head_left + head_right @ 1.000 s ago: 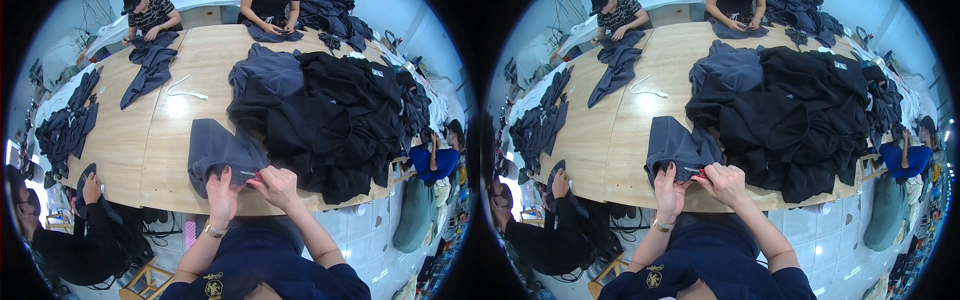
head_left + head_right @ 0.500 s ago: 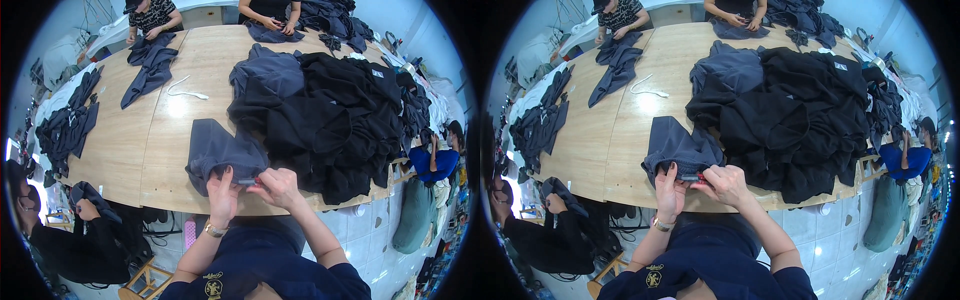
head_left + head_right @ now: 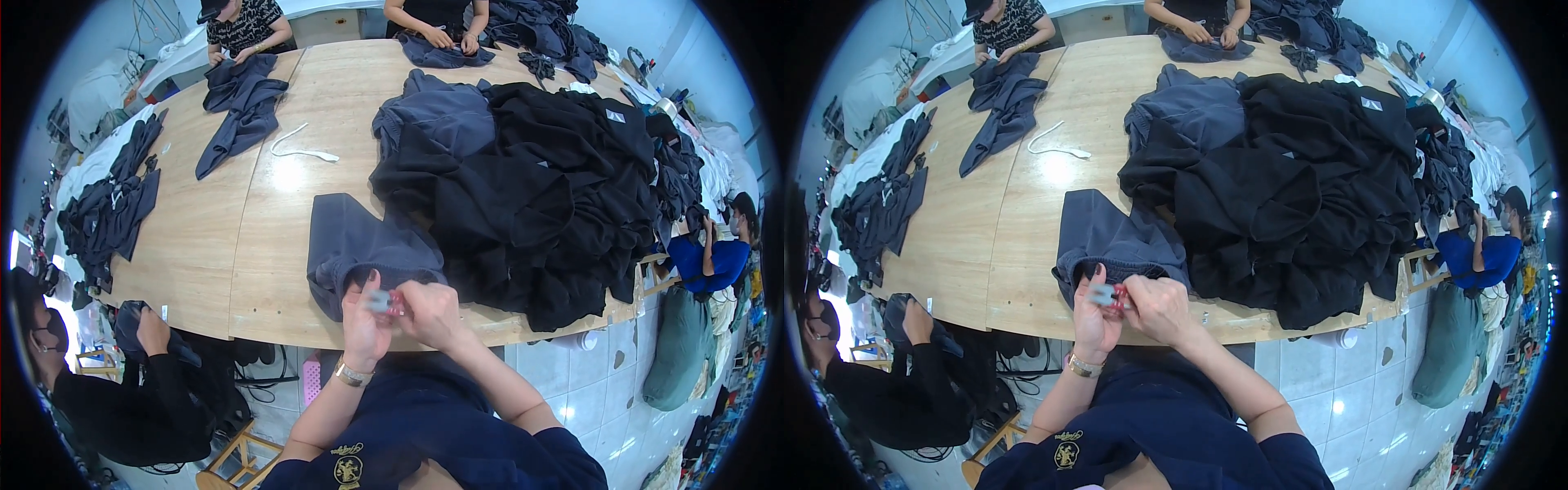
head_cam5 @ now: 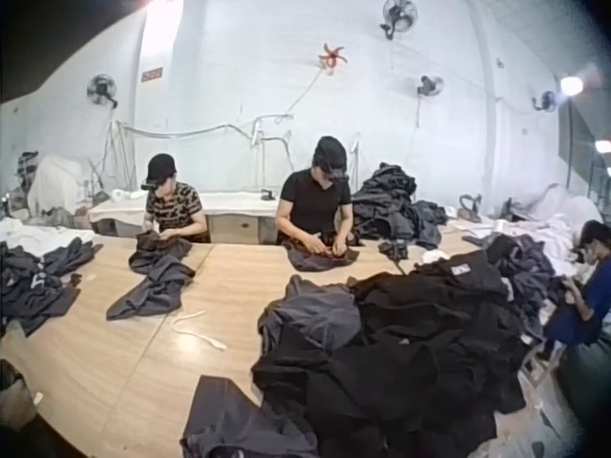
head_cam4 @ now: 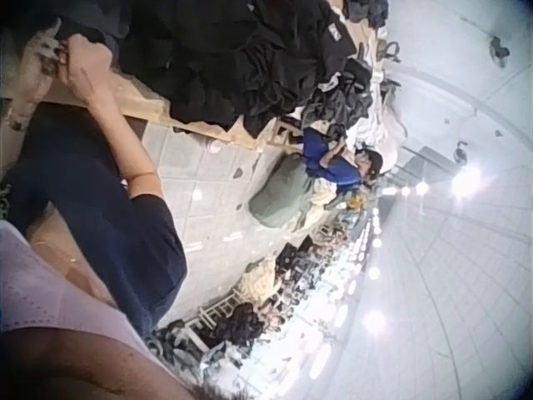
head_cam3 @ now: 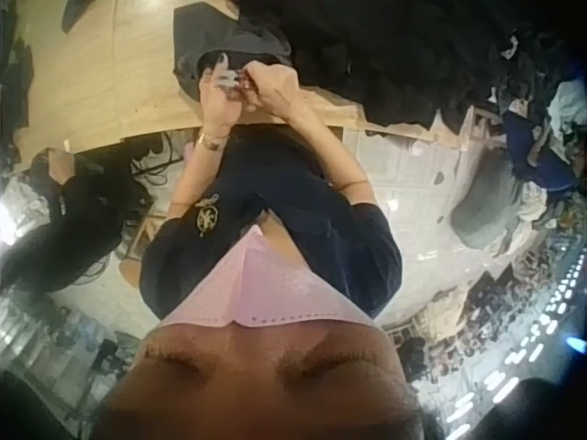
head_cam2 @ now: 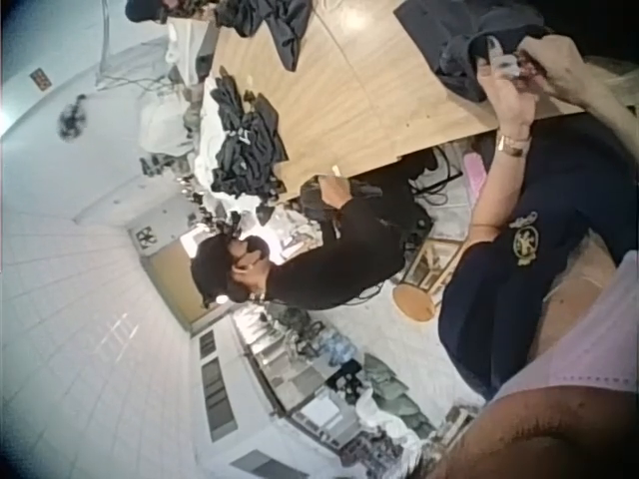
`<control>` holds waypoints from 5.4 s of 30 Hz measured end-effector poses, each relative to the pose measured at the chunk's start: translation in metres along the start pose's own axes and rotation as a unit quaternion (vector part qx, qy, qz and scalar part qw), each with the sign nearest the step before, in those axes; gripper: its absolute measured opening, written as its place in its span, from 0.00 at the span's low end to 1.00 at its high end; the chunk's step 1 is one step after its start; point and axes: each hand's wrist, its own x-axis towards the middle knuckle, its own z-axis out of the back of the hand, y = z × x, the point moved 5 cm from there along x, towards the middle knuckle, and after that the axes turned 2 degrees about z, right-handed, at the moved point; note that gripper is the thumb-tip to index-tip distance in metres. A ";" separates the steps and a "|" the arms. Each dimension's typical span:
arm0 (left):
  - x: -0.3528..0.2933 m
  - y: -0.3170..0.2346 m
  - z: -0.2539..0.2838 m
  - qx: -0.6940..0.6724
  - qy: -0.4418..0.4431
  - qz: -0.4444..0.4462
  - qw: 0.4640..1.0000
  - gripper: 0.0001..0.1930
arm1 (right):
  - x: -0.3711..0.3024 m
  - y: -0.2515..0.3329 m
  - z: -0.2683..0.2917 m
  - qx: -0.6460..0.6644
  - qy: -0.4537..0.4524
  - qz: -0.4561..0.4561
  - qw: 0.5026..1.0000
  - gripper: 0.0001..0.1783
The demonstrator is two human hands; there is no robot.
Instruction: Trim excess threads from fabric pieces using snips.
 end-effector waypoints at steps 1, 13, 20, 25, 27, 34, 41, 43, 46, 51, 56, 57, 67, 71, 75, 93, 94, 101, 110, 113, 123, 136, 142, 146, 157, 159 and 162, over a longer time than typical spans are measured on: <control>0.001 -0.001 -0.003 0.009 -0.047 0.016 0.999 0.07 | -0.002 0.002 0.001 0.000 0.001 0.000 1.000 0.07; 0.008 -0.008 -0.002 -0.052 -0.101 0.054 0.992 0.09 | -0.017 -0.006 0.023 0.103 -0.019 -0.008 0.994 0.19; 0.007 -0.007 0.001 -0.021 -0.105 0.049 0.993 0.11 | -0.010 -0.021 0.021 -0.096 -0.031 -0.044 0.994 0.17; 0.006 -0.006 -0.002 -0.014 -0.116 0.048 0.992 0.11 | -0.010 -0.016 0.020 -0.132 -0.010 -0.005 0.991 0.19; 0.006 -0.006 -0.003 -0.006 -0.089 0.045 0.995 0.10 | -0.009 -0.016 0.020 -0.133 -0.011 -0.004 0.991 0.18; 0.005 -0.002 0.002 -0.005 -0.103 0.037 0.994 0.10 | -0.007 -0.015 0.019 -0.142 -0.016 0.006 0.990 0.19; 0.005 -0.001 0.000 0.018 -0.096 0.032 0.995 0.10 | -0.005 -0.015 0.018 -0.149 -0.012 0.022 0.988 0.19; 0.006 -0.003 -0.002 0.016 -0.090 0.031 0.995 0.10 | -0.006 -0.014 0.019 -0.113 -0.008 0.030 0.993 0.19; 0.005 -0.005 -0.009 0.008 -0.120 0.035 0.992 0.10 | -0.017 -0.029 0.016 0.059 -0.051 -0.147 0.986 0.17; 0.005 -0.003 -0.008 0.010 -0.096 0.039 0.995 0.08 | -0.006 -0.019 0.009 0.165 -0.087 -0.187 0.964 0.15; 0.004 0.002 0.004 -0.024 -0.008 -0.008 1.000 0.05 | -0.002 -0.004 -0.001 0.072 -0.049 -0.111 0.990 0.10; 0.006 -0.002 -0.006 -0.048 0.053 -0.006 0.997 0.05 | -0.004 -0.001 -0.003 0.076 -0.030 -0.081 0.993 0.09; 0.009 -0.011 -0.007 0.000 -0.076 0.016 0.997 0.09 | -0.024 0.008 0.012 0.122 -0.010 0.041 0.992 0.11; 0.007 -0.009 -0.003 0.009 -0.073 0.017 0.997 0.09 | -0.019 -0.021 0.014 0.105 -0.073 -0.123 0.984 0.15; 0.006 -0.010 -0.006 0.017 -0.075 0.015 0.997 0.10 | -0.016 -0.021 0.013 -0.039 -0.052 -0.065 0.996 0.18; 0.006 -0.009 -0.006 0.060 -0.077 0.001 0.995 0.12 | -0.007 -0.017 0.014 -0.118 -0.012 -0.007 0.993 0.17; 0.006 -0.010 -0.006 0.063 -0.079 0.002 0.995 0.13 | -0.008 -0.018 0.014 -0.104 -0.019 -0.005 0.994 0.16; 0.006 -0.009 -0.010 0.048 -0.094 0.012 0.994 0.12 | -0.013 -0.029 0.001 0.265 -0.120 -0.246 0.925 0.11; 0.007 -0.008 0.000 0.041 -0.093 -0.021 0.995 0.09 | -0.010 -0.003 -0.001 0.261 -0.042 -0.188 0.946 0.04; 0.007 -0.015 0.003 0.007 -0.115 -0.027 0.993 0.09 | -0.023 -0.001 0.007 0.200 -0.070 -0.057 0.976 0.05; 0.011 -0.010 0.003 0.044 -0.104 -0.018 0.993 0.07 | -0.022 -0.026 0.006 0.273 -0.136 -0.225 0.926 0.11; 0.006 -0.012 -0.006 0.005 -0.100 0.052 0.994 0.10 | -0.007 -0.023 0.013 -0.086 -0.054 -0.028 0.994 0.17; 0.005 -0.012 -0.006 0.015 -0.095 0.046 0.994 0.09 | -0.004 -0.021 0.013 -0.104 -0.031 -0.013 0.994 0.17; 0.005 -0.013 -0.006 0.039 -0.093 0.026 0.995 0.10 | -0.004 -0.021 0.013 -0.096 -0.036 -0.010 0.995 0.17; 0.002 -0.008 -0.012 0.045 -0.071 -0.011 0.996 0.10 | 0.004 -0.021 0.006 0.199 -0.115 -0.154 0.961 0.17; 0.002 -0.007 -0.009 0.037 -0.057 -0.023 0.997 0.09 | 0.006 -0.016 0.002 0.152 -0.084 -0.071 0.982 0.17; 0.002 -0.008 -0.009 0.070 -0.056 -0.034 0.995 0.07 | 0.002 -0.018 -0.002 0.135 -0.084 -0.054 0.986 0.16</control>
